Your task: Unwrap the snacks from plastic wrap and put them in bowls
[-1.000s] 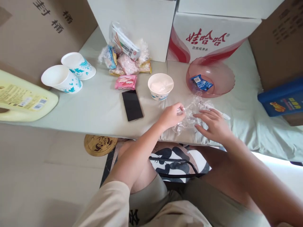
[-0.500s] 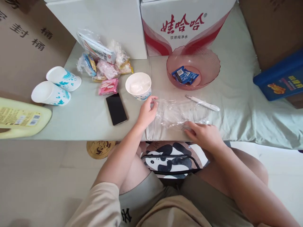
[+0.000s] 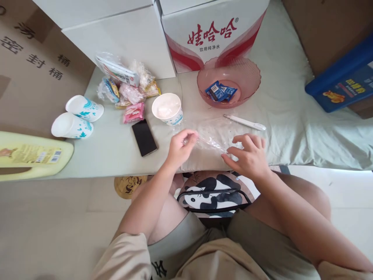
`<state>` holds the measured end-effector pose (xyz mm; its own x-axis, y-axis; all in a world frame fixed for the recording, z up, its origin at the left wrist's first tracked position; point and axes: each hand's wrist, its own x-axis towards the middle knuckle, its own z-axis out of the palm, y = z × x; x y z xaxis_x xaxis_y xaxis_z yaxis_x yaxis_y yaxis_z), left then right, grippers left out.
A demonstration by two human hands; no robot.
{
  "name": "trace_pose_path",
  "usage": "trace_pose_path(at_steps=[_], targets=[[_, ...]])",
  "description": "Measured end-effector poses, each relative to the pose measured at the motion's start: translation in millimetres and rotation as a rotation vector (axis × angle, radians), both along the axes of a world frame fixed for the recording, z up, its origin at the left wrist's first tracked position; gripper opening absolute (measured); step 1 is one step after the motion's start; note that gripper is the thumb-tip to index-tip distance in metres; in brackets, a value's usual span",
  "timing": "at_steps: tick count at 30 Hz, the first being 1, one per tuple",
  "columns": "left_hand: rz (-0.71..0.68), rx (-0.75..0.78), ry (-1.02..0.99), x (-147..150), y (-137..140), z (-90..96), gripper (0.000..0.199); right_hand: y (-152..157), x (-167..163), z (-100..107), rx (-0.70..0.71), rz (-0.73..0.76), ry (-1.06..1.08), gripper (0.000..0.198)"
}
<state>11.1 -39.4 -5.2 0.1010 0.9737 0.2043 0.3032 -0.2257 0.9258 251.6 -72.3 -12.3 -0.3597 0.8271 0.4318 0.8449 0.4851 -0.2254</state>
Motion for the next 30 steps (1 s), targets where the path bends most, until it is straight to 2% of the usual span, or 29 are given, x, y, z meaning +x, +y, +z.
trace_pose_path(at_steps=[2, 5, 8, 11, 14, 16, 19, 21, 23, 25, 30], targets=[[0.124, -0.06, -0.153, -13, -1, 0.7, 0.037, 1, 1, 2, -0.008, 0.101, 0.052, 0.032], [0.219, -0.095, -0.26, -29, -7, 1.0, 0.038, 3, 1, 5, -0.195, 0.234, 0.186, 0.023], [0.288, -0.128, -0.338, -40, -13, 3.3, 0.034, 3, 1, 7, -0.454, 0.165, 0.375, 0.018], [0.364, -0.194, -0.455, -49, -17, 9.5, 0.029, 6, 1, 8, -0.626, 0.019, 0.569, 0.027], [0.392, -0.254, -0.55, -52, -18, 15.1, 0.027, 10, -1, 4, -0.636, -0.061, 0.74, 0.041], [0.381, -0.293, -0.56, -51, -19, 16.1, 0.028, 12, -3, 0, -0.625, -0.057, 0.871, 0.043], [0.347, -0.286, -0.482, -45, -19, 12.7, 0.029, 11, -5, -2, -0.69, -0.002, 1.069, 0.033], [0.308, -0.24, -0.402, -41, -19, 8.9, 0.029, 8, -5, -1, -0.794, 0.073, 1.099, 0.024], [0.281, -0.194, -0.343, -39, -18, 5.5, 0.031, 6, -5, 0, -0.844, 0.097, 1.086, 0.024], [0.286, -0.176, -0.329, -37, -18, 3.2, 0.033, 6, -5, -1, -0.81, 0.025, 1.102, 0.025], [0.299, -0.214, -0.339, -34, -17, -0.2, 0.035, 15, -5, -7, -0.578, -0.202, 1.247, 0.031]])
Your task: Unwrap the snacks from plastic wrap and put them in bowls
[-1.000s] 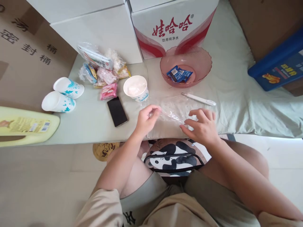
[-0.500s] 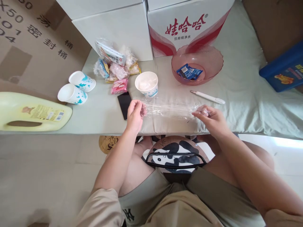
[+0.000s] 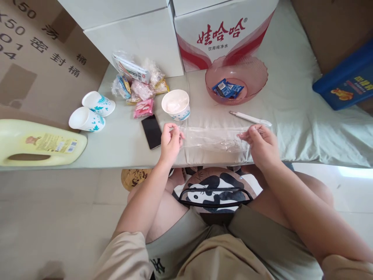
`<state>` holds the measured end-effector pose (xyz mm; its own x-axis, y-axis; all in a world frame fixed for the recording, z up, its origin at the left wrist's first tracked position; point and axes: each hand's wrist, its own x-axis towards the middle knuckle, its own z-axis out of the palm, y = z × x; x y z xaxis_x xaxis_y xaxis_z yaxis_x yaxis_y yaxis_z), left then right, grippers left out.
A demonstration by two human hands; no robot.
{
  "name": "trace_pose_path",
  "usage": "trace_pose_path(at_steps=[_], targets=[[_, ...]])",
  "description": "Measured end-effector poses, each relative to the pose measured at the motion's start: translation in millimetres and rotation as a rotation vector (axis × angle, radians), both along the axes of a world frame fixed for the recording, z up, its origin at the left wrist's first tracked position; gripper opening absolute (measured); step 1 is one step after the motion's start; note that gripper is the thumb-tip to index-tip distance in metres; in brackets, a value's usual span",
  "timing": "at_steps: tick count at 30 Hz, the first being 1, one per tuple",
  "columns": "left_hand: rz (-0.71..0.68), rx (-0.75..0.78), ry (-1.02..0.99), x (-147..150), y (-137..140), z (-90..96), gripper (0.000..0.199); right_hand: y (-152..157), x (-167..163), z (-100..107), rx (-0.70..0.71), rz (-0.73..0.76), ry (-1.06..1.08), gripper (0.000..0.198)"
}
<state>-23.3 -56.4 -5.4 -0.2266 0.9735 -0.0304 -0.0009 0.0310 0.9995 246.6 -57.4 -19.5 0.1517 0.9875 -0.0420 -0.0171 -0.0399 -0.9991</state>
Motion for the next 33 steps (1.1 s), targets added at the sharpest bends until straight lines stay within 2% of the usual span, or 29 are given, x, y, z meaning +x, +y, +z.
trace_pose_path(at_steps=[2, 6, 10, 12, 15, 19, 26, 30, 33], targets=[[-0.006, -0.007, 0.027, 2, 0, -1.6, 0.034, 2, 1, 0, 0.001, -0.071, 0.027, 0.034], [-0.027, -0.007, 0.046, 4, -3, -2.5, 0.033, 1, 5, 3, -0.048, -0.072, -0.007, 0.037], [-0.155, -0.187, 0.118, 2, -4, -0.4, 0.035, -1, 7, 5, -0.023, -0.052, -0.191, 0.032], [-0.178, -0.201, 0.148, 2, -3, -0.8, 0.033, -1, 8, 5, -0.034, -0.055, -0.217, 0.029], [-0.111, -0.155, 0.078, 4, 1, -3.9, 0.032, 0, 7, 3, -0.052, 0.002, -0.241, 0.024], [-0.069, -0.218, 0.069, 5, 7, -7.3, 0.024, -2, 4, 1, 0.01, 0.119, -0.394, 0.02], [0.023, -0.269, 0.194, -4, 11, -5.3, 0.021, 0, 2, -3, -0.047, 0.03, -0.477, 0.016], [0.111, -0.205, 0.186, -14, 16, -9.2, 0.019, 3, 4, -3, -0.071, -0.008, -0.494, 0.017], [0.119, -0.143, 0.282, -24, 22, -12.2, 0.016, 4, 5, -1, -0.107, 0.06, -0.566, 0.02]])
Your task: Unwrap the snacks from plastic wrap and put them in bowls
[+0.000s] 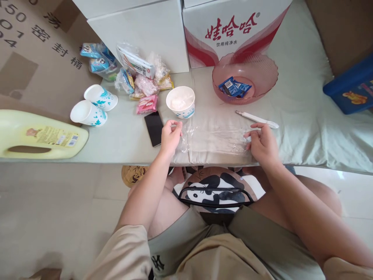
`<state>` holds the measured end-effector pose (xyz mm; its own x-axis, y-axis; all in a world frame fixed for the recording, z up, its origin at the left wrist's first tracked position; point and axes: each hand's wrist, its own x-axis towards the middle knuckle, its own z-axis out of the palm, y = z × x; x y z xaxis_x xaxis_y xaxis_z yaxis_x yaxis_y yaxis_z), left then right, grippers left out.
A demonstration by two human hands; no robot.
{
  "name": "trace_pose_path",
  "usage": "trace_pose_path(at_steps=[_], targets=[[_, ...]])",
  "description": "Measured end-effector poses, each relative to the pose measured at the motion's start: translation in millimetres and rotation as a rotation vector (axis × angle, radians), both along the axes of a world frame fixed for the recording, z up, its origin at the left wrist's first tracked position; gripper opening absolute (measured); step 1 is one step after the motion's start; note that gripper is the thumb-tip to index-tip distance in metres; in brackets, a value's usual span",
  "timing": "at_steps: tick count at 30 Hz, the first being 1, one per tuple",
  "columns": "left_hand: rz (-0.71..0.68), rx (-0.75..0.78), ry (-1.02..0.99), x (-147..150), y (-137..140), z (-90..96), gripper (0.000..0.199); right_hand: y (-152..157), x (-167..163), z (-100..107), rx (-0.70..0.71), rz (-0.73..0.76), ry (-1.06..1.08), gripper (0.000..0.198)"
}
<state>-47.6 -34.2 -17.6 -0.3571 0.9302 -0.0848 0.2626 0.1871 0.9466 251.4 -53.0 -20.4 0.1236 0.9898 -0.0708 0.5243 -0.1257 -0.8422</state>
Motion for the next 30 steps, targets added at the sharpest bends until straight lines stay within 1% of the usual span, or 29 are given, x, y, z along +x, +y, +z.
trace_pose_path(at_steps=[3, 5, 6, 8, 10, 11, 12, 14, 16, 17, 18, 19, 20, 21, 23, 24, 25, 26, 28, 30], targets=[[-0.106, 0.032, 0.31, -8, 6, -1.3, 0.011, 0, -1, 3, -0.025, 0.132, -0.165, 0.024], [-0.215, 0.025, 0.503, -8, 7, -1.5, 0.021, 0, -3, 4, -0.019, 0.179, -0.261, 0.027], [-0.259, 0.011, 0.568, -8, 7, -1.3, 0.024, 0, -3, 4, -0.02, 0.189, -0.285, 0.028], [-0.31, -0.025, 0.643, -5, 6, 0.1, 0.019, 0, -3, 3, -0.028, 0.196, -0.285, 0.029], [-0.33, -0.064, 0.635, -2, 4, 3.5, 0.009, 0, -3, 2, -0.032, 0.193, -0.269, 0.029], [-0.336, -0.077, 0.579, -1, 3, 5.9, 0.008, 1, -3, 2, -0.031, 0.191, -0.265, 0.028], [-0.338, -0.087, 0.482, -1, 3, 8.6, 0.008, 1, -2, 2, -0.03, 0.189, -0.265, 0.028], [-0.327, -0.109, 0.193, 0, 2, 14.2, 0.009, 1, -2, 2, -0.034, 0.193, -0.261, 0.026], [-0.307, -0.138, -0.095, 0, 2, 18.8, 0.01, 1, -2, 3, -0.051, 0.207, -0.265, 0.024], [-0.296, -0.153, -0.192, -1, 4, 20.4, 0.011, 2, -2, 3, -0.061, 0.211, -0.27, 0.024], [-0.27, -0.163, -0.247, -2, 5, 21.3, 0.011, 2, -2, 4, -0.071, 0.212, -0.274, 0.024], [-0.216, -0.151, -0.26, -4, 7, 21.6, 0.011, 2, -2, 4, -0.08, 0.211, -0.277, 0.024], [-0.133, -0.105, -0.234, -7, 9, 21.4, 0.01, 2, -3, 4, -0.088, 0.205, -0.276, 0.024], [-0.028, -0.024, -0.174, -9, 10, 20.9, 0.011, 2, -3, 4, -0.094, 0.197, -0.27, 0.024], [0.163, 0.191, 0.011, -14, 8, 19.8, 0.011, 3, -4, 3, -0.1, 0.186, -0.254, 0.024], [0.194, 0.279, 0.115, -15, 5, 19.5, 0.01, 3, -4, 3, -0.101, 0.184, -0.248, 0.024], [0.16, 0.326, 0.22, -14, 0, 19.3, 0.009, 3, -4, 3, -0.101, 0.183, -0.246, 0.024], [0.064, 0.321, 0.317, -13, -5, 19.3, 0.01, 3, -4, 2, -0.099, 0.184, -0.244, 0.023], [-0.205, 0.205, 0.51, -7, -18, 19.2, 0.021, 3, -4, 1, -0.09, 0.182, -0.248, 0.023], [-0.391, 0.045, 0.664, -1, -28, 19.1, 0.031, 3, -3, -1, -0.079, 0.174, -0.253, 0.023]])
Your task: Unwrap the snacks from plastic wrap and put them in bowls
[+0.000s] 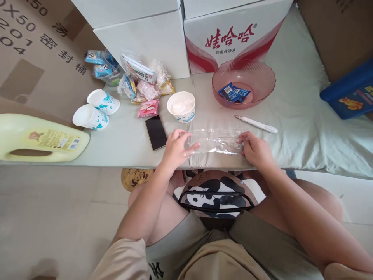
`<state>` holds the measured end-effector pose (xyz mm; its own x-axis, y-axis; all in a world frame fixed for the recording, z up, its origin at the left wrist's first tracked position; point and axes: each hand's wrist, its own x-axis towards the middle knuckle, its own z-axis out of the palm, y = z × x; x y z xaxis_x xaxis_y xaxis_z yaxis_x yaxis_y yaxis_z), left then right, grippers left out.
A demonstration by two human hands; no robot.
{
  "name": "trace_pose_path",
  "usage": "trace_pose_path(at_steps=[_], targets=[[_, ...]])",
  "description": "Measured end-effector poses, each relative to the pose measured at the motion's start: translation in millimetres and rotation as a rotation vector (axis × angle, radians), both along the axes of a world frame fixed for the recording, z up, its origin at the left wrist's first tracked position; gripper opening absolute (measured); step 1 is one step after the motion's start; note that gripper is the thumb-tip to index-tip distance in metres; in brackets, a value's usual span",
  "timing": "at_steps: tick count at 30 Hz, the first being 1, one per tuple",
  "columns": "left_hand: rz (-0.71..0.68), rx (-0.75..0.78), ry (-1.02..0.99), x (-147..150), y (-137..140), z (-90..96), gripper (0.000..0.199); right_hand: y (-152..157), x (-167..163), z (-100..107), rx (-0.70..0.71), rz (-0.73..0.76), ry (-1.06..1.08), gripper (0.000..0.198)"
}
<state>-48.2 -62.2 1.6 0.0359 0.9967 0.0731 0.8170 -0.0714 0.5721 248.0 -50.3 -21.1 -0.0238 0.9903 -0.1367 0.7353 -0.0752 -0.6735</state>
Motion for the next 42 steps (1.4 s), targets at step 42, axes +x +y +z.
trace_pose_path(at_steps=[42], targets=[[0.26, -0.191, -0.595, 16, 24, -13.6, 0.014, -7, 4, 6, 0.21, -0.258, 0.396, 0.025]])
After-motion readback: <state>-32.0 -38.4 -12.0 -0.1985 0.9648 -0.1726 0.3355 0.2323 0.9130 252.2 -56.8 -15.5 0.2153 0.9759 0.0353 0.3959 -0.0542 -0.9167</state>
